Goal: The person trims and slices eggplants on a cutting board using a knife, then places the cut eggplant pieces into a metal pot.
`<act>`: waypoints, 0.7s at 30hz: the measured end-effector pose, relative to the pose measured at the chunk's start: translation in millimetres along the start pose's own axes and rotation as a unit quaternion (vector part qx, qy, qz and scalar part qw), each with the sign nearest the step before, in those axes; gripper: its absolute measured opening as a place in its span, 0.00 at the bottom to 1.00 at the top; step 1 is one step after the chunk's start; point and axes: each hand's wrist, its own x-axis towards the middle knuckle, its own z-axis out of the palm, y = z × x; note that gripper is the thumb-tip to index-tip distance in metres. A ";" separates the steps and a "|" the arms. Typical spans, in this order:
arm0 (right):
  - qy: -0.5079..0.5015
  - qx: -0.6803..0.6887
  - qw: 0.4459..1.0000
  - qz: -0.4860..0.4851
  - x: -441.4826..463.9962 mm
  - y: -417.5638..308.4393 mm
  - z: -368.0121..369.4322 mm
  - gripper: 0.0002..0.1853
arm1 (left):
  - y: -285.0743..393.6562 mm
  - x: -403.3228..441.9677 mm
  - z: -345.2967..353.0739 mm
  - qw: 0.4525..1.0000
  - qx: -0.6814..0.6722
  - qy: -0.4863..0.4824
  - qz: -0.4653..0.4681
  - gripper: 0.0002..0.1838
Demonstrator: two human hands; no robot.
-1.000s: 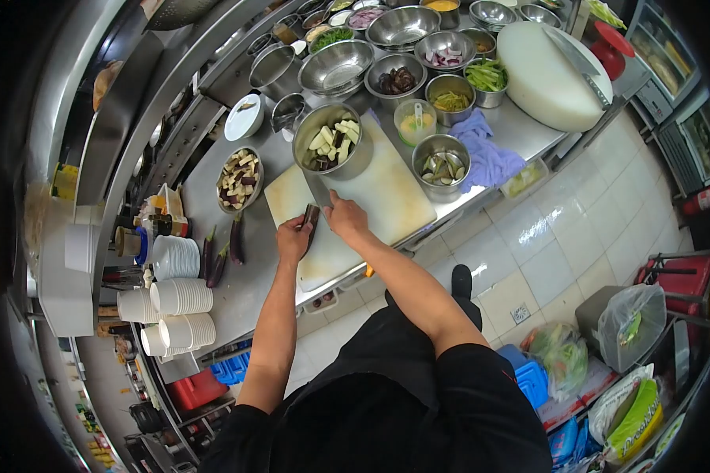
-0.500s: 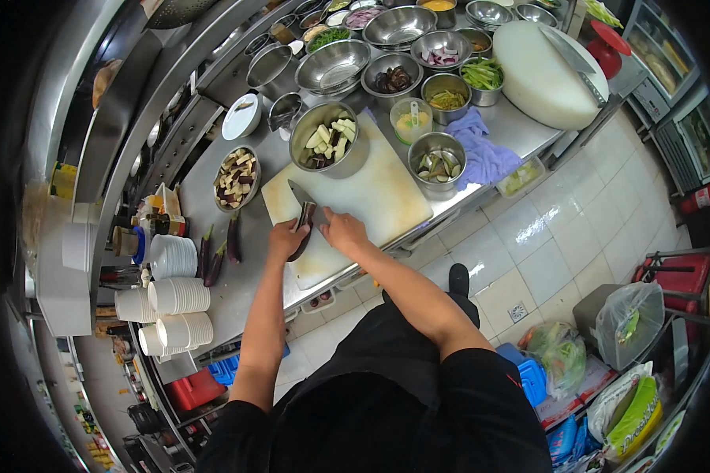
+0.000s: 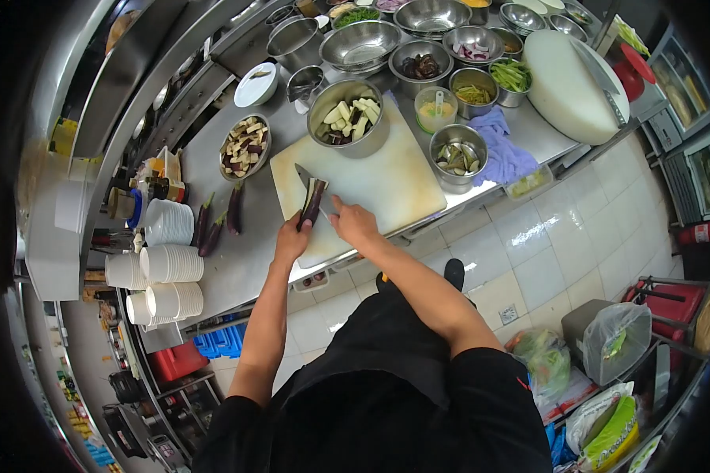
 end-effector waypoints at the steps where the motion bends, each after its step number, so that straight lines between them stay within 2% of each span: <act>1: -0.001 -0.002 1.000 0.001 -3.1 -0.1 0.4 0.30 | 0.7 0.0 1.7 1.000 -0.002 -0.001 0.000 0.29; 6: -0.025 0.037 0.999 0.009 -18.7 -2.0 6.6 0.31 | -0.2 -1.5 5.6 1.000 0.012 0.025 -0.004 0.29; 7: -0.054 0.045 0.997 0.029 -21.5 -3.9 3.9 0.31 | 0.9 -1.9 7.6 0.999 0.026 0.038 0.001 0.29; 11: -0.024 0.012 1.000 0.015 -18.9 -9.8 -8.5 0.31 | 6.9 1.9 7.4 0.999 -0.001 0.037 -0.013 0.29; 14: -0.052 0.021 0.997 0.052 -2.2 -4.9 -20.4 0.30 | 8.4 16.9 6.3 0.997 0.058 0.004 -0.042 0.31; 16: -0.027 -0.008 0.999 0.014 -0.7 -3.0 -20.3 0.29 | -0.1 25.6 13.5 0.996 0.067 0.064 -0.018 0.33; 17: -0.030 -0.009 0.999 0.014 -1.4 -3.4 -19.1 0.29 | -5.4 30.5 12.5 0.997 0.071 -0.008 -0.023 0.32; 20: -0.043 0.034 0.998 0.033 -5.0 -6.0 -9.1 0.29 | -18.4 31.2 19.8 0.998 0.051 0.021 0.016 0.30; 21: -0.019 0.026 0.999 0.022 -8.1 -6.5 -5.9 0.29 | -21.7 31.2 22.2 0.998 0.051 0.018 0.014 0.30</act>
